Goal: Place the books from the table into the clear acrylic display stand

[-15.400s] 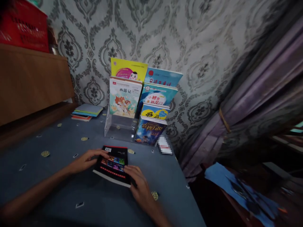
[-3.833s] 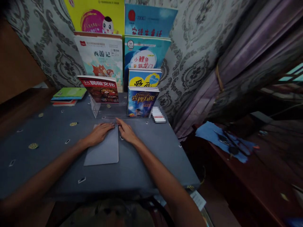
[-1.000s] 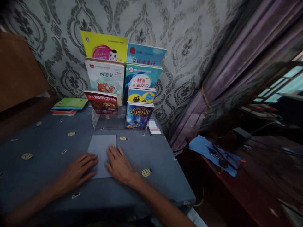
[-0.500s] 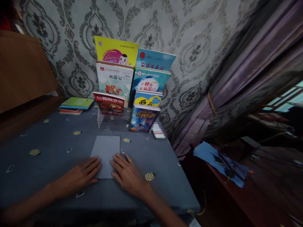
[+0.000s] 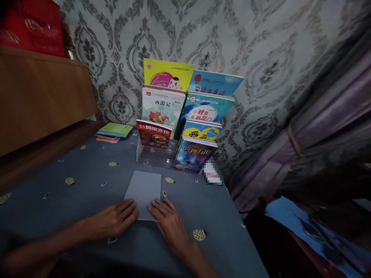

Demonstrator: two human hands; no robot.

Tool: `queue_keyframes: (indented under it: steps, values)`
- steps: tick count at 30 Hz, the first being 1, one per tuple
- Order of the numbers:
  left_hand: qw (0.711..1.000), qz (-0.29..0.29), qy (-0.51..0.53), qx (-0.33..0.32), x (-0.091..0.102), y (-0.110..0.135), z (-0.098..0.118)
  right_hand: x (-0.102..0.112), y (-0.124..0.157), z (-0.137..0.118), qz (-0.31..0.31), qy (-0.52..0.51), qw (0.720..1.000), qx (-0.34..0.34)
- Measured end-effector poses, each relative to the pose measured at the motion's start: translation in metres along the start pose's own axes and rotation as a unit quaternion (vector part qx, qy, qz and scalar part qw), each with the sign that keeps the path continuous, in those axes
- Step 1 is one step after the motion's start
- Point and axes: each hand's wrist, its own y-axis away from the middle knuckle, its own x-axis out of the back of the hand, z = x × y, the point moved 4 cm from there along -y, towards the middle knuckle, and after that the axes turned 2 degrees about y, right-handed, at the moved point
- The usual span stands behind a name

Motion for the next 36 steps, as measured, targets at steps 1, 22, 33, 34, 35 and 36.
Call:
queue_keyframes:
  steps: [1,22,33,34,35,36]
  values:
    - [1.000,0.010,0.017,0.008,0.001,0.001,-0.002,-0.001,-0.001,0.002,0.002,-0.001,1.000,0.008]
    - [0.861,0.151,0.416,0.249,-0.031,-0.019,-0.091,0.028,-0.024,0.020,0.142,-0.239,0.955,-0.104]
    - [0.799,0.179,0.465,0.336,-0.023,-0.022,-0.105,0.009,-0.053,0.026,0.159,-0.212,0.959,-0.105]
    - [0.795,0.181,0.467,0.341,-0.023,-0.023,-0.107,0.008,-0.056,0.028,0.162,-0.213,0.957,-0.112]
    - [0.792,0.184,0.468,0.345,-0.023,-0.024,-0.109,0.007,-0.059,0.030,0.165,-0.217,0.955,-0.115]
    - [0.789,0.188,0.470,0.348,-0.023,-0.026,-0.110,0.007,-0.063,0.031,0.171,-0.222,0.953,-0.119]
